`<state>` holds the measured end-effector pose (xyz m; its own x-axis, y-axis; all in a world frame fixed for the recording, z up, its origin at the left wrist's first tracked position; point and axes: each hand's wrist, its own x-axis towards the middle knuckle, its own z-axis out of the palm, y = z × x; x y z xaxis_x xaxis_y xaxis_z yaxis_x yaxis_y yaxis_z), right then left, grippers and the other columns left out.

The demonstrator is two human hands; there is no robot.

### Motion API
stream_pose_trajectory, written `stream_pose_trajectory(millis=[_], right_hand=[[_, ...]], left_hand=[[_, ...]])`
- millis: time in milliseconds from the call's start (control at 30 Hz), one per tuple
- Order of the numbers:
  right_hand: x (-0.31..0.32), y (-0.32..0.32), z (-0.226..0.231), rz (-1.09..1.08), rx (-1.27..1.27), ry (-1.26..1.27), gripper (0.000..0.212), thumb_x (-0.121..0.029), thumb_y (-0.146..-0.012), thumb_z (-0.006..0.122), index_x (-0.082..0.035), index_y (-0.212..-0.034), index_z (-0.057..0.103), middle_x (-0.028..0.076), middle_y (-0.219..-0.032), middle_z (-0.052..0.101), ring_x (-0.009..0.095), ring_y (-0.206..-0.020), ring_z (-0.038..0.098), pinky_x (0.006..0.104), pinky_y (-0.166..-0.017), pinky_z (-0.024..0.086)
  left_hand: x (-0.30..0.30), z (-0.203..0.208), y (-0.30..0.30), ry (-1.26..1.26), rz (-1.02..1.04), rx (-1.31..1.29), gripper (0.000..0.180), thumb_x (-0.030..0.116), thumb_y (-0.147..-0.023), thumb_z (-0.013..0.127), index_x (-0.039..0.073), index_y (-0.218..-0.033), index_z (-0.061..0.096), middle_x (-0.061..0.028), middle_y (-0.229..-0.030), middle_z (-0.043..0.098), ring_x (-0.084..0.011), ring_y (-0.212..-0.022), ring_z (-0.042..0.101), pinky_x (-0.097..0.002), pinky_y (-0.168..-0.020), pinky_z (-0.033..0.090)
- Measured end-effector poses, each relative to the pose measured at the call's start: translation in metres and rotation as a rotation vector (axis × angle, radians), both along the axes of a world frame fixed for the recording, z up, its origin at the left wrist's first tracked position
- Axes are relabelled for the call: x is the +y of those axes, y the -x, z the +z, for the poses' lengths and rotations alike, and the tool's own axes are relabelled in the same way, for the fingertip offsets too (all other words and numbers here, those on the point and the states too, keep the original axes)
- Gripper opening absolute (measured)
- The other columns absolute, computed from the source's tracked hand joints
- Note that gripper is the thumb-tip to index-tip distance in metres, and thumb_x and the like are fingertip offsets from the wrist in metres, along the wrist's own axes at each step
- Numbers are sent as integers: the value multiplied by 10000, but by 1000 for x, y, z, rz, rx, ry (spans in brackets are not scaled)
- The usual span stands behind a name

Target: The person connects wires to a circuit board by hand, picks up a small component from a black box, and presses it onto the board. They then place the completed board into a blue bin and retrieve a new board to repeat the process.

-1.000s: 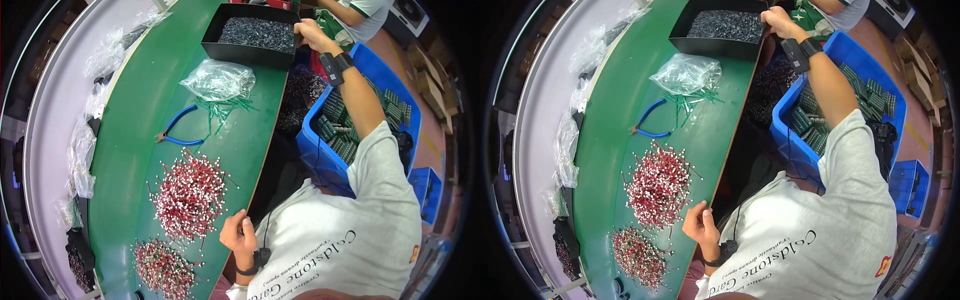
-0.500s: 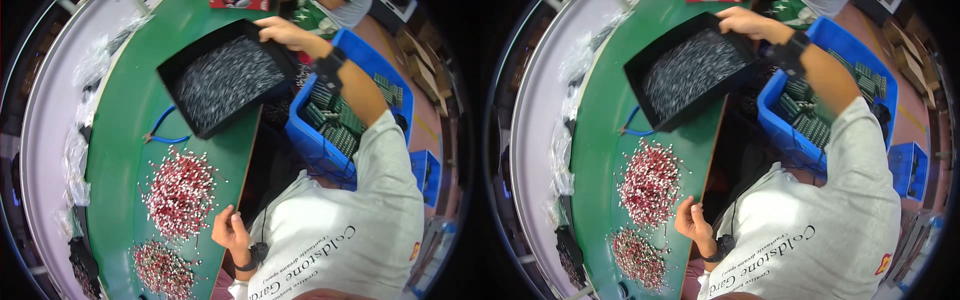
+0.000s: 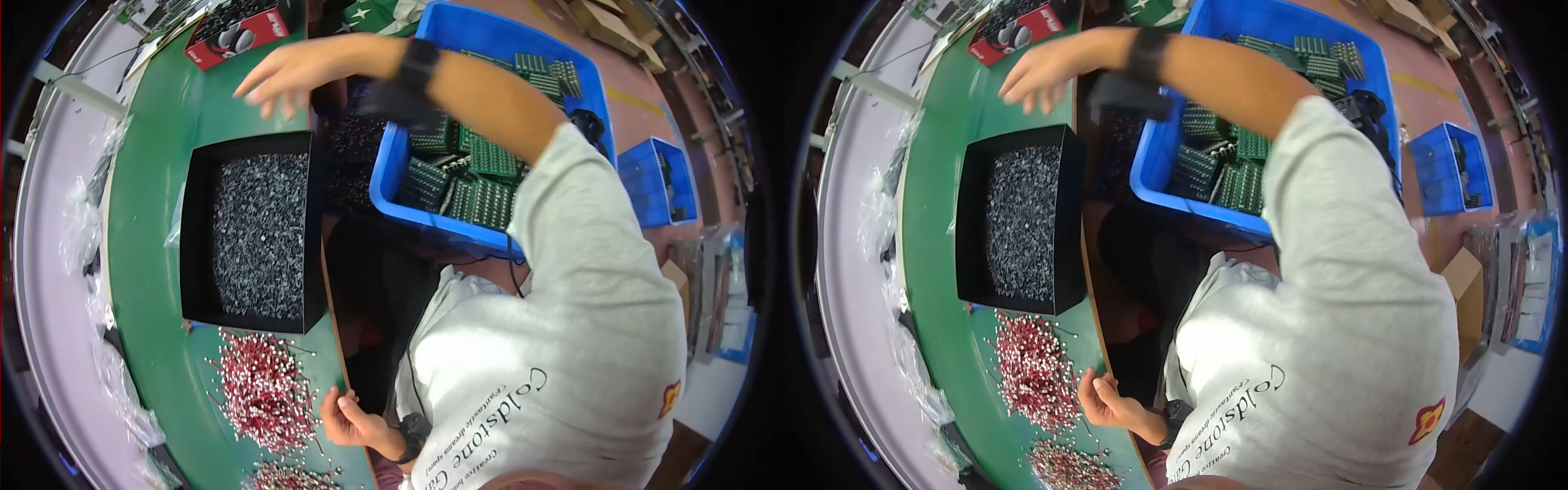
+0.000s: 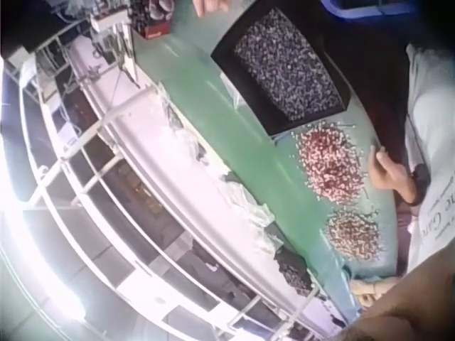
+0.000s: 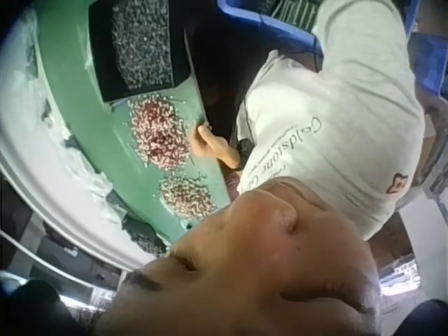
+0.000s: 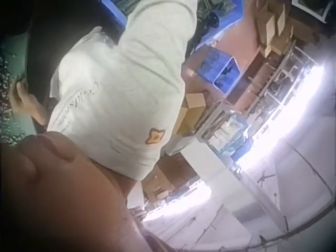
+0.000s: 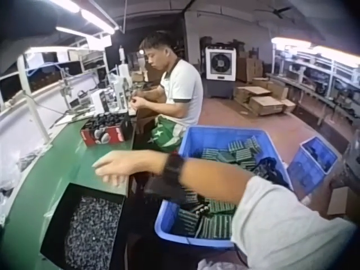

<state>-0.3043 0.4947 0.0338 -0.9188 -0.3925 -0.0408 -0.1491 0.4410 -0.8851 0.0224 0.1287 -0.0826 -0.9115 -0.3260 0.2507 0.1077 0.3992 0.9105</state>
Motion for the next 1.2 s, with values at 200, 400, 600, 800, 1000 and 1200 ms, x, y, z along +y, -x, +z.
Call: stream_pose_trajectory(millis=[200,400,600,800,1000,1200], right_hand=[[167,-165,-50,-102,24,-670,799,-334,-756,791,17,-1395,464,213,-1214,617,279,-1025,638,399,-883,525],[140,-246,-92,-163,-373,-863,984,-328,-582,871,-81,-1436,449,248,-1351,522,400,-1253,498,445,-1047,413],[128,-240,-97,-300,-350,-1014,949,-278,-549,855,-72,-1400,488,221,-1285,567,389,-1203,538,438,-1016,447],[141,-239,-80,-350,19,-869,909,-329,-564,795,-40,-1374,499,240,-1300,551,402,-1195,525,459,-1002,441],[123,-210,-43,-443,298,-538,840,-237,-638,775,-91,-1412,480,158,-1173,574,299,-1066,558,396,-944,460],[24,-168,18,-243,541,-404,871,-206,-637,761,-126,-1448,453,124,-1160,567,251,-1085,554,367,-974,429]], left_hand=[[1,15,0,-135,1,-65,222,97,-905,569,-85,-1003,653,-121,-815,627,-154,-617,581,-228,-538,447],[-2,24,13,-182,-142,-96,214,68,-895,588,-34,-1076,639,-71,-868,638,-114,-728,566,-207,-605,419],[15,99,53,620,-364,278,555,194,-803,747,35,-1300,556,-207,-1391,480,-398,-1302,404,-515,-1067,332],[37,83,126,701,-468,266,500,230,-745,795,91,-1192,619,-130,-1343,540,-376,-1360,375,-585,-1109,225],[52,63,120,698,-262,440,276,178,-690,822,91,-675,560,-44,-735,520,-271,-850,522,-406,-812,346],[54,61,99,678,-183,423,318,185,-707,810,109,-635,510,-53,-731,494,-267,-827,519,-400,-790,329]])
